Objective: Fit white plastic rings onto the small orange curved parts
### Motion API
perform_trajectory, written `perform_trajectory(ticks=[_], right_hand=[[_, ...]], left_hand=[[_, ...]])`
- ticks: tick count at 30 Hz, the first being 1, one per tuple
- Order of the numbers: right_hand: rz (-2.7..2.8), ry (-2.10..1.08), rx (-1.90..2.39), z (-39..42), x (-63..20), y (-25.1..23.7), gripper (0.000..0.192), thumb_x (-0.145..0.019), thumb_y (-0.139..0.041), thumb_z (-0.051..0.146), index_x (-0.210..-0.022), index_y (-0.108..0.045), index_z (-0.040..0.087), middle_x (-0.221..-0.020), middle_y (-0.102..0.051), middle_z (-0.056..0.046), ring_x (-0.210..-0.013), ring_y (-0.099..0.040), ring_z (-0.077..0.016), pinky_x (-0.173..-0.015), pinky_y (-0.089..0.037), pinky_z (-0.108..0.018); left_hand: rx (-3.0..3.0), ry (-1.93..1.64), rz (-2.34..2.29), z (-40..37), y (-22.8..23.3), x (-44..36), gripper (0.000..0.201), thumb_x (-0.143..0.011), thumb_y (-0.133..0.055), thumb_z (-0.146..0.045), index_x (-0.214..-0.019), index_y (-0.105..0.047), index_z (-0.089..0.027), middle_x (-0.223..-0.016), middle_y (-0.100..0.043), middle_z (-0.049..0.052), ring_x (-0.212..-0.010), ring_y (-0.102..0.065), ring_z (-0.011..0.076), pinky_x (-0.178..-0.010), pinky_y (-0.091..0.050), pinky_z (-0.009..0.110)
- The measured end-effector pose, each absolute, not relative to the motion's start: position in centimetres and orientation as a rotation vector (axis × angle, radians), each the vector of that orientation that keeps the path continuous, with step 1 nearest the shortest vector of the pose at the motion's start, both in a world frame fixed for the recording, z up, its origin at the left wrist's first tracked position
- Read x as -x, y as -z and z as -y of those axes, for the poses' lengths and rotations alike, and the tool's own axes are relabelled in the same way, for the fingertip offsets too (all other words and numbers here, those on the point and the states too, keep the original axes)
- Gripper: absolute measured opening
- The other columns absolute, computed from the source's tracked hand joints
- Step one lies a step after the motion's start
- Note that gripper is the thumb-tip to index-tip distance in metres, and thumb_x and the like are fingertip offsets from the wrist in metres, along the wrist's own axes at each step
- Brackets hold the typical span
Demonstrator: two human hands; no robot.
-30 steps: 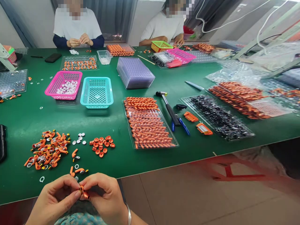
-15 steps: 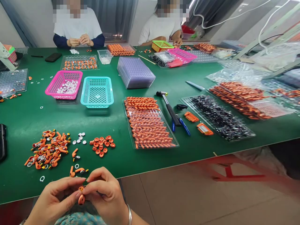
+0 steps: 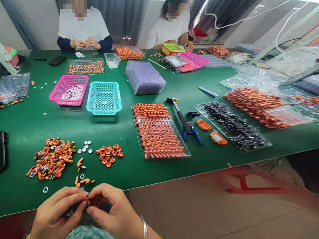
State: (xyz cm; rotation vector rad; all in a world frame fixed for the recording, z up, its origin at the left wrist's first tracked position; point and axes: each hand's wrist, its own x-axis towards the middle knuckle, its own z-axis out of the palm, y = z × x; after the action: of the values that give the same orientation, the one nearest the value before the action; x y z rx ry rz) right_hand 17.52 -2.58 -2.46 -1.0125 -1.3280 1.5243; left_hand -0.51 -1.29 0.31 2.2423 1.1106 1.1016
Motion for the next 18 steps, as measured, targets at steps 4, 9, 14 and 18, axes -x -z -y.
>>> perform_trajectory(ticks=[4, 9, 14, 18], right_hand=[[1.302, -1.386, 0.994, 2.87, -17.09, 2.90, 0.022, -0.077, -0.068, 0.006, -0.094, -0.070, 0.021, -0.089, -0.070, -0.004, -0.078, -0.067, -0.0153, -0.072, -0.056, -0.022], [1.201, -1.371, 0.904, 3.03, -16.85, 3.14, 0.027, -0.077, -0.070, 0.004, -0.094, -0.072, 0.026, -0.095, -0.066, -0.004, -0.085, -0.067, -0.0157, -0.073, -0.059, -0.023], [1.209, -1.276, 0.929, 3.06, -16.57, 3.12, 0.030, -0.076, -0.070, 0.002, -0.094, -0.073, 0.026, -0.089, -0.069, -0.002, -0.081, -0.068, -0.0147, -0.072, -0.058, -0.021], [1.260, -1.160, 0.946, 3.03, -16.53, 3.01, 0.031, -0.077, -0.070, 0.001, -0.096, -0.071, 0.025, -0.088, -0.073, -0.002, -0.079, -0.070, -0.0154, -0.073, -0.058, -0.022]], left_hand=[[-2.350, -1.158, -1.085, 1.30, 0.00, 0.63, 0.018, -0.085, -0.060, -0.004, -0.098, -0.068, -0.014, -0.085, -0.072, 0.006, -0.075, -0.069, 0.0128, -0.071, -0.058, 0.019], [-2.484, -1.143, -1.081, 1.54, 0.28, 1.08, 0.016, -0.088, -0.060, -0.006, -0.098, -0.069, -0.013, -0.086, -0.073, 0.008, -0.077, -0.069, 0.0146, -0.070, -0.058, 0.023], [-2.555, -1.120, -1.082, 1.44, 0.14, 1.04, 0.014, -0.090, -0.059, -0.010, -0.098, -0.070, -0.014, -0.086, -0.075, 0.009, -0.075, -0.071, 0.0162, -0.068, -0.058, 0.025], [-2.379, -1.131, -1.134, 1.22, -0.09, 0.74, 0.012, -0.091, -0.059, -0.013, -0.098, -0.069, -0.016, -0.085, -0.075, 0.006, -0.074, -0.072, 0.0129, -0.071, -0.058, 0.019]])
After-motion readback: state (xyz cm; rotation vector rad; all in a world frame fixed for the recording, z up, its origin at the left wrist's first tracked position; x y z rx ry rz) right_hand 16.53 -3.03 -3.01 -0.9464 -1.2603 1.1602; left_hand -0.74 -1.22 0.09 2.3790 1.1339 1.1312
